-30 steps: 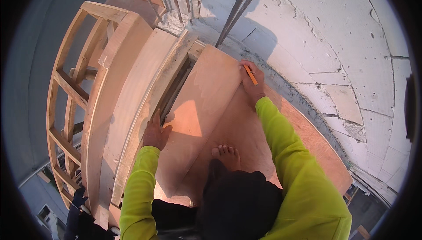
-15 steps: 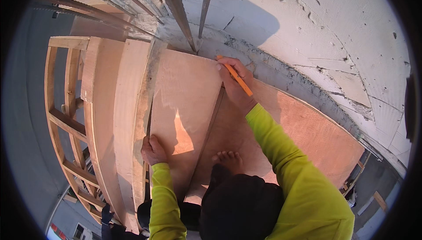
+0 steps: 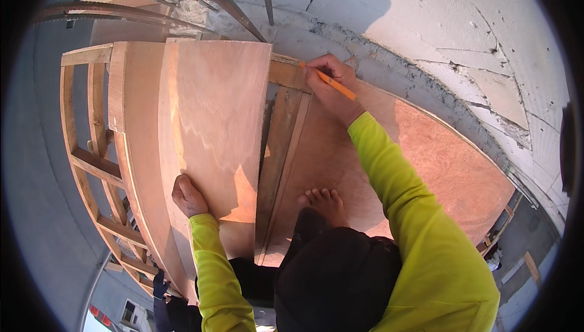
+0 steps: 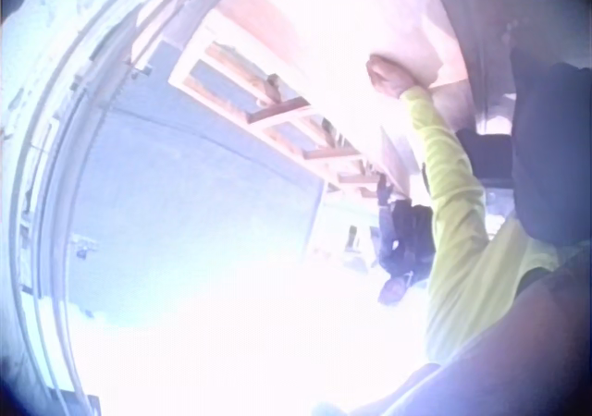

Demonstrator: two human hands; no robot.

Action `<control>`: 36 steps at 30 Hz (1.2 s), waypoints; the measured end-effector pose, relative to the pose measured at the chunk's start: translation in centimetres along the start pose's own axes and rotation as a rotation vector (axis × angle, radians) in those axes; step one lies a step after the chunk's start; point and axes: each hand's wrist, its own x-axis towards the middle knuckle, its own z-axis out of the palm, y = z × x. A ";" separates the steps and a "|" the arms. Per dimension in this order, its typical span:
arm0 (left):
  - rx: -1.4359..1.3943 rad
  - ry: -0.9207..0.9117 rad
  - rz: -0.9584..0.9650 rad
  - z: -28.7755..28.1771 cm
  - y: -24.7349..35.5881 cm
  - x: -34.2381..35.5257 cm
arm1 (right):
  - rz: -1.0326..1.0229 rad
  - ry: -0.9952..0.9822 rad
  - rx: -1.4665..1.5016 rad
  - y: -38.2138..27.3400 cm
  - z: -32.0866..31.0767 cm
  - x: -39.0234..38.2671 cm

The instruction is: The person positions a wooden panel into a curved wooden frame, marks it with a pencil, measures with a tape measure, and cuts it with a hand saw. The person then fits the cut panel into the frame.

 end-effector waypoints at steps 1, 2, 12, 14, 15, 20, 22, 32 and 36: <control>0.005 -0.009 0.016 0.0 0.1 0.0 | 0.052 -0.011 -0.033 0.2 0.0 -0.1; -0.011 -0.011 0.011 0.0 0.2 0.0 | -0.011 0.005 -0.009 0.4 -0.1 -0.2; 0.011 0.031 0.099 -0.4 0.4 0.1 | 0.023 0.095 0.264 1.8 -0.3 -0.6; 0.008 0.022 0.139 -0.4 0.4 0.1 | -0.034 0.135 0.246 2.0 -0.3 -0.6; -0.008 0.021 0.126 -0.4 0.3 0.2 | -0.050 0.152 0.243 2.1 -0.3 -0.6; 0.057 -0.014 0.113 -0.2 0.4 -0.2 | -0.015 0.192 0.273 2.2 -0.6 -0.5; 0.098 -0.018 0.107 0.2 0.5 -1.0 | 0.002 0.191 0.356 2.1 -0.8 -0.4; 0.321 -0.012 0.168 3.9 0.2 -6.4 | -0.164 0.369 0.301 0.5 -1.5 -0.3; 0.089 -0.059 0.119 0.8 0.9 -3.9 | 0.055 0.168 0.042 0.0 -0.5 -0.2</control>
